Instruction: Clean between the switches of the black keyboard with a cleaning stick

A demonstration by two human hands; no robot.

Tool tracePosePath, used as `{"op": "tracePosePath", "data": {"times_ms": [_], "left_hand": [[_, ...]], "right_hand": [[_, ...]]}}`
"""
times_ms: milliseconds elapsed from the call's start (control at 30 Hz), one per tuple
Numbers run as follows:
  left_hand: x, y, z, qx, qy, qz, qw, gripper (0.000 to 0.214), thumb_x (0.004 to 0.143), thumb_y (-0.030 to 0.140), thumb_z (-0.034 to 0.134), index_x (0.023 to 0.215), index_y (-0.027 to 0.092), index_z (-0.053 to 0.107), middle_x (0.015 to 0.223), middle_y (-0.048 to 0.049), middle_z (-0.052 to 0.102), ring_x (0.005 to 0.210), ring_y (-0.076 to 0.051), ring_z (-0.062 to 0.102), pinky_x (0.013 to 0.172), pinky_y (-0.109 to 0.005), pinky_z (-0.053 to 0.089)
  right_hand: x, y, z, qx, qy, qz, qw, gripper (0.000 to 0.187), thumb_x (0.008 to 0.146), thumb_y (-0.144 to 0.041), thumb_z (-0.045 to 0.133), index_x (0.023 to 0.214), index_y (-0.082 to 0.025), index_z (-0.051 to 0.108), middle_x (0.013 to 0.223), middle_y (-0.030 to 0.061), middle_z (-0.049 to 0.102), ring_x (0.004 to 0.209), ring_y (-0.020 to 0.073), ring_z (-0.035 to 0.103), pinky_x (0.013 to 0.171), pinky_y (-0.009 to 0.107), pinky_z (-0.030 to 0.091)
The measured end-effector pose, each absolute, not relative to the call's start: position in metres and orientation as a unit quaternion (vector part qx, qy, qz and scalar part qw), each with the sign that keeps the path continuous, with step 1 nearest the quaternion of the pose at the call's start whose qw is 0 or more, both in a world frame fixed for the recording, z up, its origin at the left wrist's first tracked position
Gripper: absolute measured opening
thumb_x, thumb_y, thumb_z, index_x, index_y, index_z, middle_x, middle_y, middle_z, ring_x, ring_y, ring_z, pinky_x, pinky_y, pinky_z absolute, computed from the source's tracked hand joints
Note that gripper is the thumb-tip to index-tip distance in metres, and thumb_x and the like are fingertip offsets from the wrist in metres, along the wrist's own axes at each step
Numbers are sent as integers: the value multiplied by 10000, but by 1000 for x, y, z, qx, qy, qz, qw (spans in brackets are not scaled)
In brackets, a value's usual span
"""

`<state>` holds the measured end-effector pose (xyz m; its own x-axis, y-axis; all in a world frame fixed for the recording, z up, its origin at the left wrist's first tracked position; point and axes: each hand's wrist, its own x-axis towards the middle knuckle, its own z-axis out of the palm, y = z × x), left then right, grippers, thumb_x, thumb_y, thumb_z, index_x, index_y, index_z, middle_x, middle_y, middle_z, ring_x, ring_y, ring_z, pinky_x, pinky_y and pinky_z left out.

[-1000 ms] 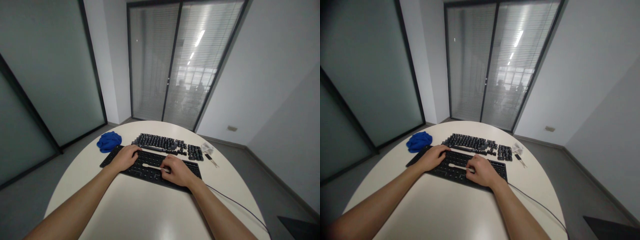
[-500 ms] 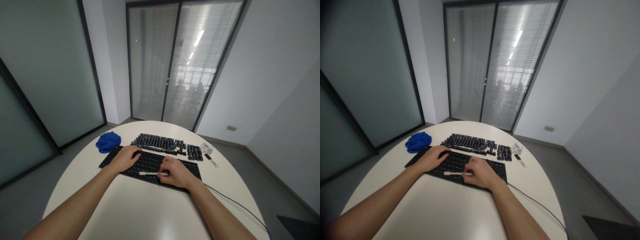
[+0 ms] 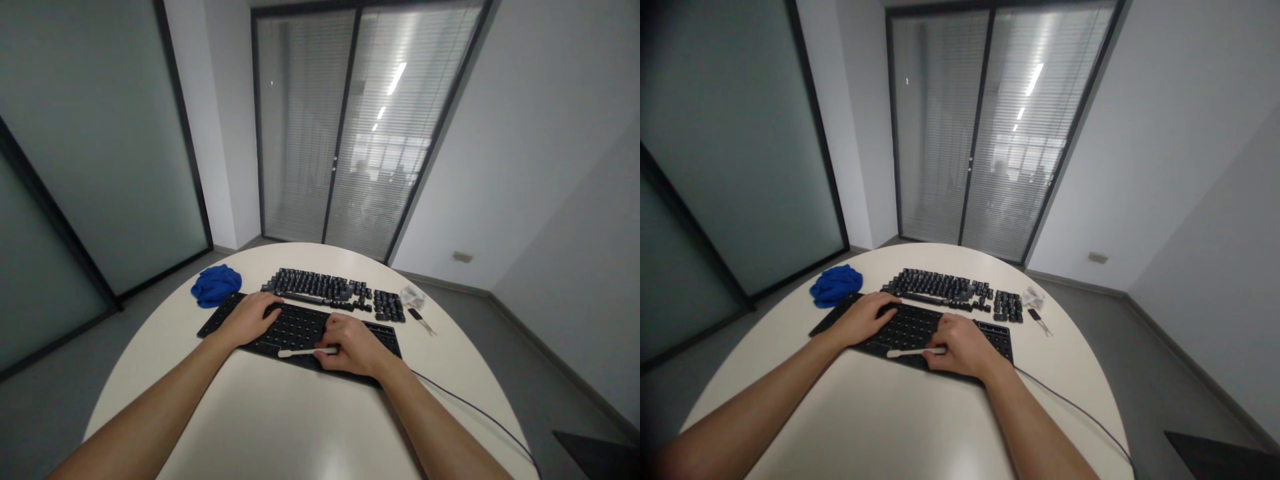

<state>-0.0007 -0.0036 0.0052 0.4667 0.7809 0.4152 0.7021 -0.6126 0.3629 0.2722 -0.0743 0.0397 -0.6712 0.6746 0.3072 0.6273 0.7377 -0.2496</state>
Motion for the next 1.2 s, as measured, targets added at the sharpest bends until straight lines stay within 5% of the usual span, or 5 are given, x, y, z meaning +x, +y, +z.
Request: {"op": "tracePosePath", "data": {"times_ms": [533,1200], "left_hand": [[-1,-4,6,856,438,267,61,272,939,347,499,1123,245,671,1130,-52,706,1068,-258,631,977,-420,470],[-1,-3,6,857,434,270,62,271,940,332,502,1121,229,676,1125,-60,705,1062,-252,631,973,-405,471]], "right_hand": [[273,-74,42,-343,-918,49,194,167,883,-264,630,956,-246,779,793,27,712,774,171,594,732,265,437],[279,-66,34,-340,-915,13,215,154,875,-226,614,874,-212,767,749,34,689,764,177,582,703,274,432]]}}
